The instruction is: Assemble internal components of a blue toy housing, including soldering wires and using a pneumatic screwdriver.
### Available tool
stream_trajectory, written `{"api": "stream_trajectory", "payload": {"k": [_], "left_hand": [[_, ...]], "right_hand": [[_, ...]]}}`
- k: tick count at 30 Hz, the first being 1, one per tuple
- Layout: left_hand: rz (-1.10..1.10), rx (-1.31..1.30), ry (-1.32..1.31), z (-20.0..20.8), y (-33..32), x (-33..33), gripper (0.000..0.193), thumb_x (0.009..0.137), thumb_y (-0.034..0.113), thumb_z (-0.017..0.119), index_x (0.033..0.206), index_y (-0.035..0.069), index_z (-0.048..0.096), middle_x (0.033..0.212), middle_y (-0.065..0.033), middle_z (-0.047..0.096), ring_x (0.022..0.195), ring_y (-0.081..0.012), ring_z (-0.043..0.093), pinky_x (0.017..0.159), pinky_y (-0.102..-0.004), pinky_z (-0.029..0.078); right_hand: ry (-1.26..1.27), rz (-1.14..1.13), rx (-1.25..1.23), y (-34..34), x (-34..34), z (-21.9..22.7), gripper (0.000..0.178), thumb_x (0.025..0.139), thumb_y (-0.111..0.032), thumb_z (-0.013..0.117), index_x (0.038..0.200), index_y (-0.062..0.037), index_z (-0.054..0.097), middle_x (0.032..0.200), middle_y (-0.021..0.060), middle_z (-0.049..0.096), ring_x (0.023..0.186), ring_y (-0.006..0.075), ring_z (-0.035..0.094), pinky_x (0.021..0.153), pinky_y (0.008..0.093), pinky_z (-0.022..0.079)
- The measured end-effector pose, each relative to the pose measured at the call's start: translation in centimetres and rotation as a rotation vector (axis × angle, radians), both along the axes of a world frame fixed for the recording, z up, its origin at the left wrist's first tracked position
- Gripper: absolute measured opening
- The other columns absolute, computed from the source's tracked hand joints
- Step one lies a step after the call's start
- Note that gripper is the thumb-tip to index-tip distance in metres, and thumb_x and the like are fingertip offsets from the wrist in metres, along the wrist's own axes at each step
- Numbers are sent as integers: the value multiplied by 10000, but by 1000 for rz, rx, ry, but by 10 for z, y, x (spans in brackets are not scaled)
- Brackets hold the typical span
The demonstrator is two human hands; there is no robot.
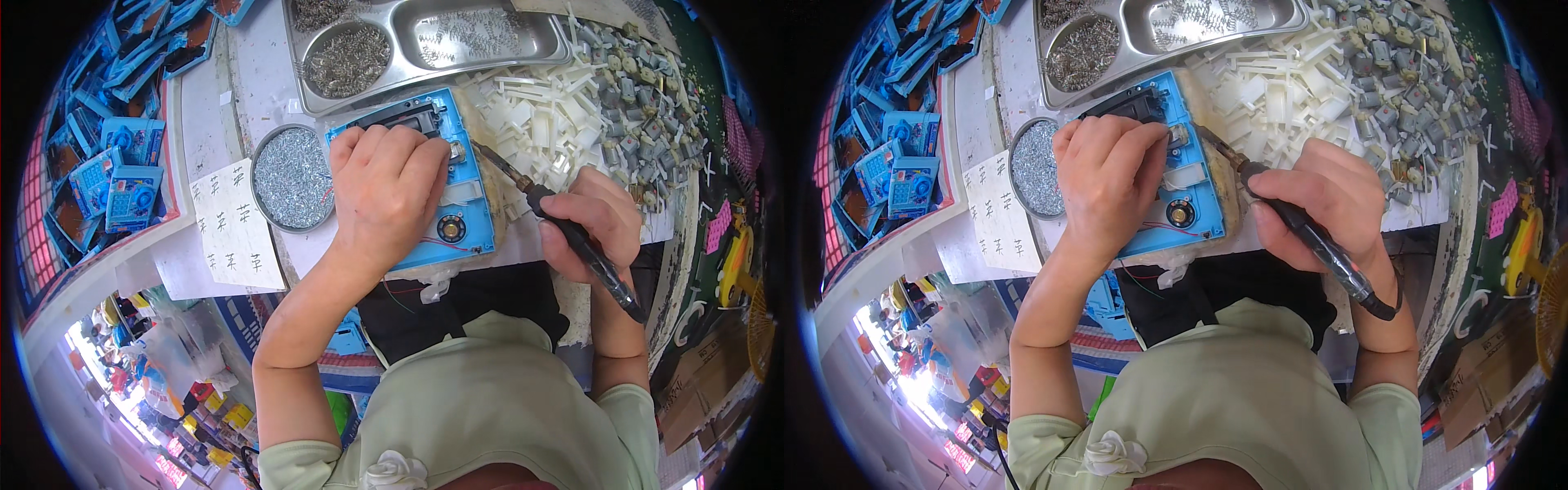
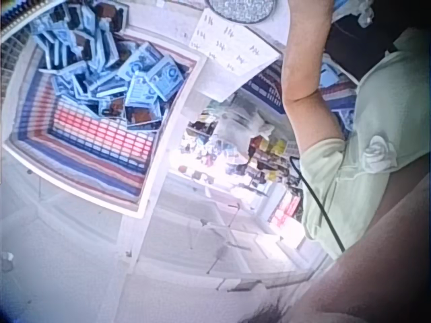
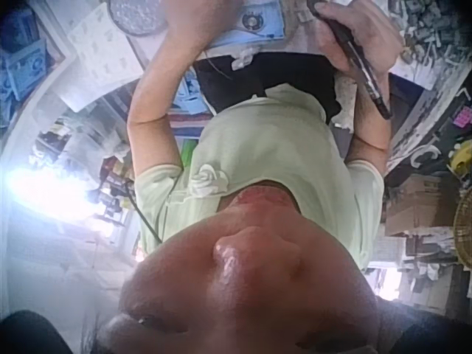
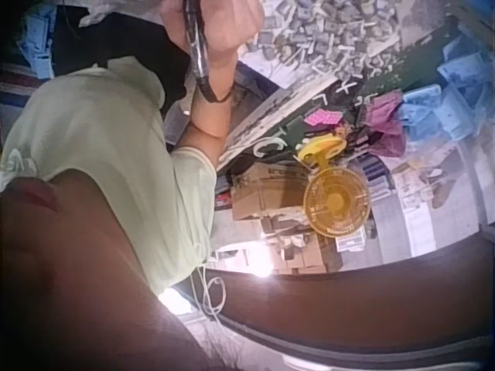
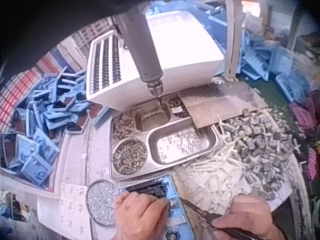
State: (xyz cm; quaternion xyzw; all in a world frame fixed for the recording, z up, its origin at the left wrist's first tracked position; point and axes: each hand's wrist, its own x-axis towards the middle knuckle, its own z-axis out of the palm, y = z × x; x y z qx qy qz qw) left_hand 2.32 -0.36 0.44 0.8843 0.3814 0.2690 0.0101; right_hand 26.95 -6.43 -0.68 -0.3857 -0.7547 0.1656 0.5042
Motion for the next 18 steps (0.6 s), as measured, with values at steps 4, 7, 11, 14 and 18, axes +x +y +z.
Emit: {"api": "stream_trajectory", "payload": {"k": [4,7,11,14,18], "left_hand": [[2,-1,14,1,0,1,238,732,46,816,937,127,726,856,-2,644,800,-203,627,801,-366,419],[-8,-2,0,0,0,-1,241,732,51,821,943,120,726,868,-4,649,815,-201,633,807,-363,421],[49,26,-95,14,-3,-15,211,774,105,812,959,99,712,862,-10,642,823,-233,634,821,-411,440],[203,-55,60,22,-6,-44,172,815,157,787,945,96,691,816,-37,615,788,-265,633,755,-430,458],[242,-262,247,23,-21,-67,94,880,162,754,923,97,700,774,-81,623,676,-287,640,612,-404,500]], "right_hand": [[15,1,2,0,0,-2,269,727,-12,753,987,-40,693,611,30,503,491,212,458,461,327,353],[14,0,-3,0,0,-1,265,729,-14,755,986,-40,694,610,32,502,492,215,460,463,327,355],[12,12,3,1,2,3,256,739,-13,757,987,-21,693,612,39,509,498,214,466,472,324,357],[-3,8,14,2,5,6,249,751,-11,755,992,4,690,619,49,528,503,211,472,477,317,353],[25,27,40,6,0,7,231,773,-10,742,994,26,686,634,55,558,508,198,471,479,311,340]]}}
